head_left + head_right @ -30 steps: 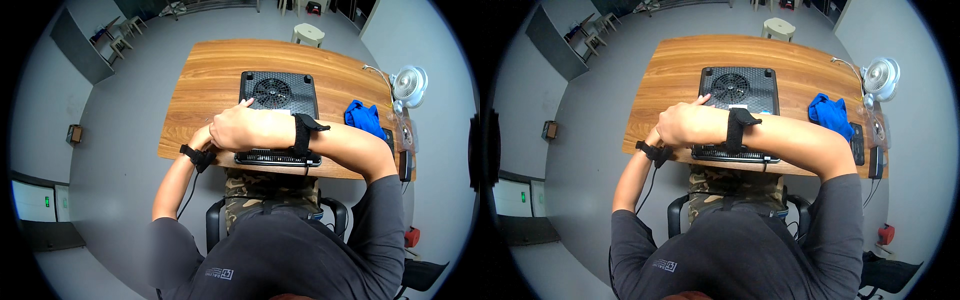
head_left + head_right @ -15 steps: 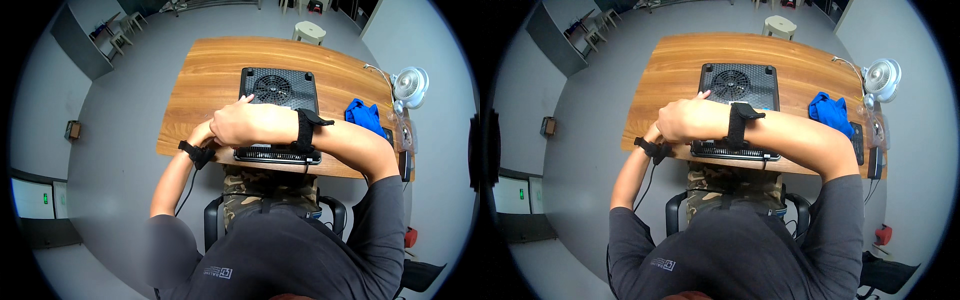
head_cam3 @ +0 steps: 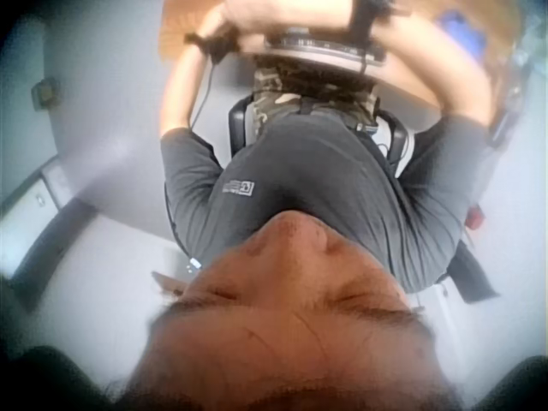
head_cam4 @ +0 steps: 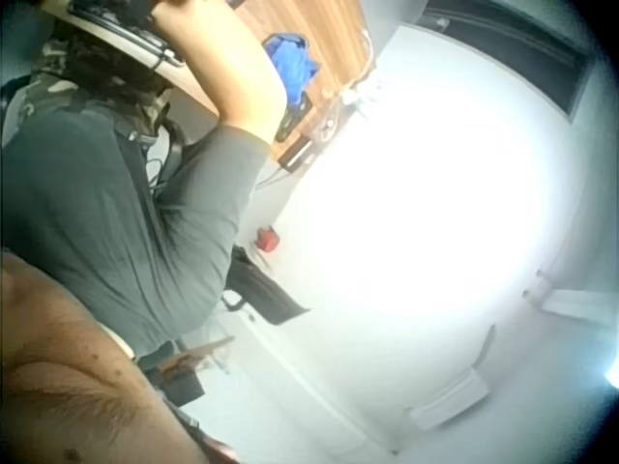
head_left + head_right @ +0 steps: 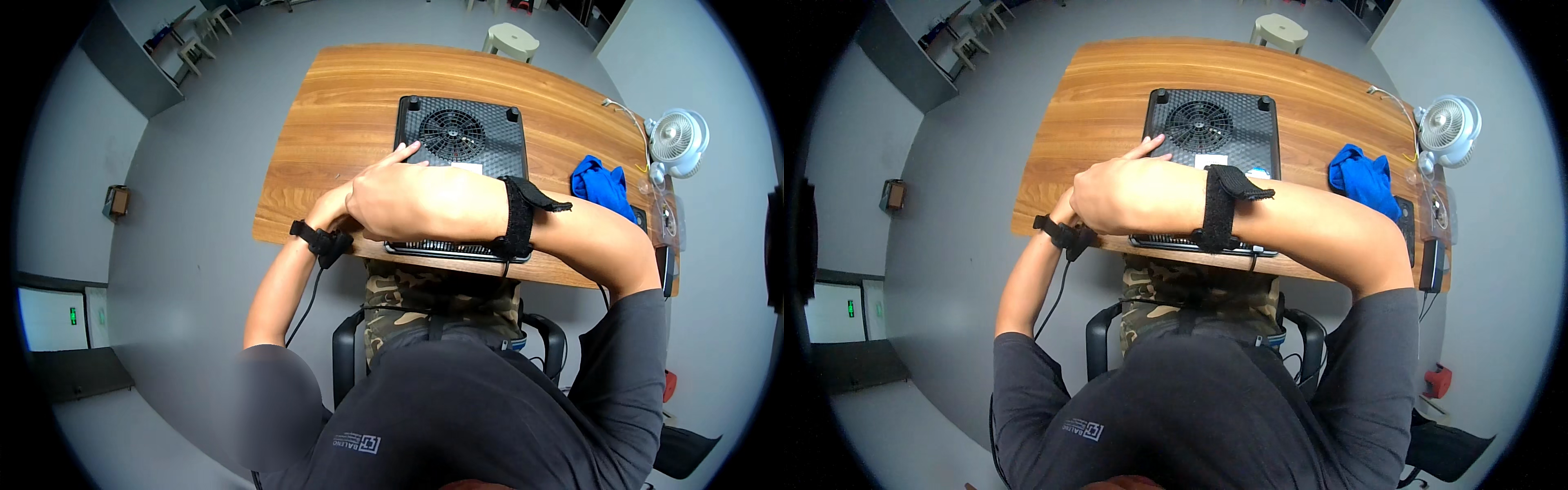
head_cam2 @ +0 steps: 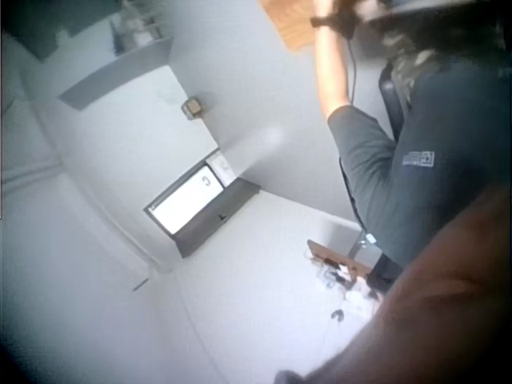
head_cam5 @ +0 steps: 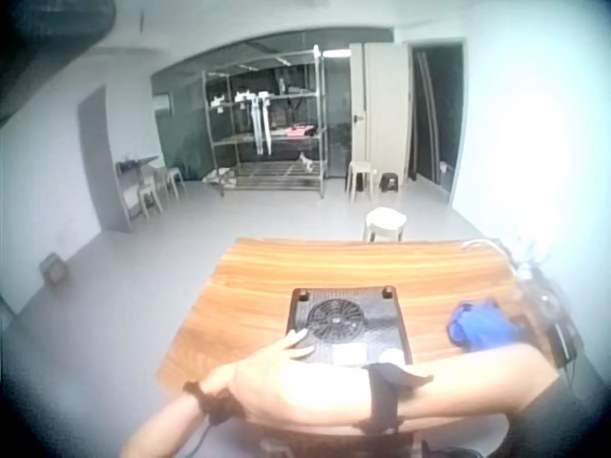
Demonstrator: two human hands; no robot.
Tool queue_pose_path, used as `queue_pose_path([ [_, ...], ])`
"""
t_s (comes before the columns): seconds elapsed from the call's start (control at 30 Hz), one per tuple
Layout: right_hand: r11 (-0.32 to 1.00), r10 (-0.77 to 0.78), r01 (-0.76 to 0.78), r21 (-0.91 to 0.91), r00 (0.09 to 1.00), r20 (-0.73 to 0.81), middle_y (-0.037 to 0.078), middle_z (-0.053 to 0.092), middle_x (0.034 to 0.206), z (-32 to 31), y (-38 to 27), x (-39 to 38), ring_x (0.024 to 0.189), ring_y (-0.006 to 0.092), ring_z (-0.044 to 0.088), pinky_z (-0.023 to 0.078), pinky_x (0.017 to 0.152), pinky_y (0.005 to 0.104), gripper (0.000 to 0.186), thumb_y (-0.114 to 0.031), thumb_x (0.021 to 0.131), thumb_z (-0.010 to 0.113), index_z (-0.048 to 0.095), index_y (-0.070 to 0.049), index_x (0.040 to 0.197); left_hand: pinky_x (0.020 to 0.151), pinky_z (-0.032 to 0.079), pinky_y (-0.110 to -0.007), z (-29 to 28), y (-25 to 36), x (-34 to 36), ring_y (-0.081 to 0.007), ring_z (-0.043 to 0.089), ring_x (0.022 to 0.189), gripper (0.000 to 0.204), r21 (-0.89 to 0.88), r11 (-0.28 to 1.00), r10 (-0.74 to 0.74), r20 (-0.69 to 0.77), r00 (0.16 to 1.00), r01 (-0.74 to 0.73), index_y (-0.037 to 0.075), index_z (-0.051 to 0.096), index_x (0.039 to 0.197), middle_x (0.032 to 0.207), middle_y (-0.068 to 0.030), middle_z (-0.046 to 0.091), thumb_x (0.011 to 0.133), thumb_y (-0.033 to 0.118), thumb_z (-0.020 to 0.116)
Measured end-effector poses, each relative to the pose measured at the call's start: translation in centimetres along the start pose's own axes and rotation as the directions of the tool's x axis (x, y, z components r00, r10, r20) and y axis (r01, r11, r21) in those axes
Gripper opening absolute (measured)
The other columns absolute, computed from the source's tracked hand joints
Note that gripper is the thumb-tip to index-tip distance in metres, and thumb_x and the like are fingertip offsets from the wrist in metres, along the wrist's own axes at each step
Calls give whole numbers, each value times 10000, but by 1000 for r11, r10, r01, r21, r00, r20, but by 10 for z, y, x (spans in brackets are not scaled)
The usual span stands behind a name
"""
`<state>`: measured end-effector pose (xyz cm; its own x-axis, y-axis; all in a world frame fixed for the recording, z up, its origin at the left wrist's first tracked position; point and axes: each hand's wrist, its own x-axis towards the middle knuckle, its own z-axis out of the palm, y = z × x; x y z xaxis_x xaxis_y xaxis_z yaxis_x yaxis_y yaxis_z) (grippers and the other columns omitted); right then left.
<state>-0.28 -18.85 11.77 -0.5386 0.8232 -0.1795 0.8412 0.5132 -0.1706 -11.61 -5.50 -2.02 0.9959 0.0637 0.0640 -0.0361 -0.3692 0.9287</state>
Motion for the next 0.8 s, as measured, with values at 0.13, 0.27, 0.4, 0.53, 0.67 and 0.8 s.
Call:
queue_pose_path([
  [0.13,999,26,-25,-29,1000,11,252,702,893,3,-1,5,787,354,729,599,659,441,257,-169,918,599,670,75,949,1260,257,-359,-2,-3,-3,-219,305,1521,772,-1,1000,-2,-8,1000,2,104,248,1626,1629,-82,382,968,156,648],
  [0.27,1000,18,-18,-21,1000,14,252,702,887,0,-2,4,780,354,729,598,658,441,251,-164,913,600,673,75,939,1248,283,-357,-1,-8,-8,-222,314,1514,767,-7,1000,-11,-12,1000,11,103,251,1624,1633,-86,364,968,148,648],
  [0.4,998,-57,57,-1,998,7,252,702,880,-13,-6,-4,773,354,728,597,656,441,244,-158,909,602,675,74,928,1236,310,-354,-3,-13,-8,-225,322,1508,764,-9,999,-32,-11,999,32,103,255,1622,1638,-91,347,968,139,647],
  [0.53,999,29,-28,-32,999,24,252,702,873,-5,-8,0,767,354,727,596,654,441,238,-153,904,603,678,73,917,1248,281,-387,-4,-7,-3,-258,257,1537,698,-82,996,-23,35,999,26,114,360,1585,1672,-98,275,960,200,661],
  [0.67,985,145,-141,-98,989,38,252,702,866,6,-8,14,760,354,727,595,653,440,232,-147,900,605,680,72,906,1221,358,-347,4,-7,-1,-229,367,1497,759,-425,900,-120,-34,992,95,100,307,1610,1633,-88,380,942,122,666],
  [0.8,990,118,-116,-80,993,22,252,703,859,4,-11,13,753,354,726,594,651,440,226,-142,895,606,682,71,896,1228,335,-350,5,-18,-5,-242,327,1515,713,345,906,283,-60,957,-246,98,373,1583,1661,-91,322,937,143,671],
])
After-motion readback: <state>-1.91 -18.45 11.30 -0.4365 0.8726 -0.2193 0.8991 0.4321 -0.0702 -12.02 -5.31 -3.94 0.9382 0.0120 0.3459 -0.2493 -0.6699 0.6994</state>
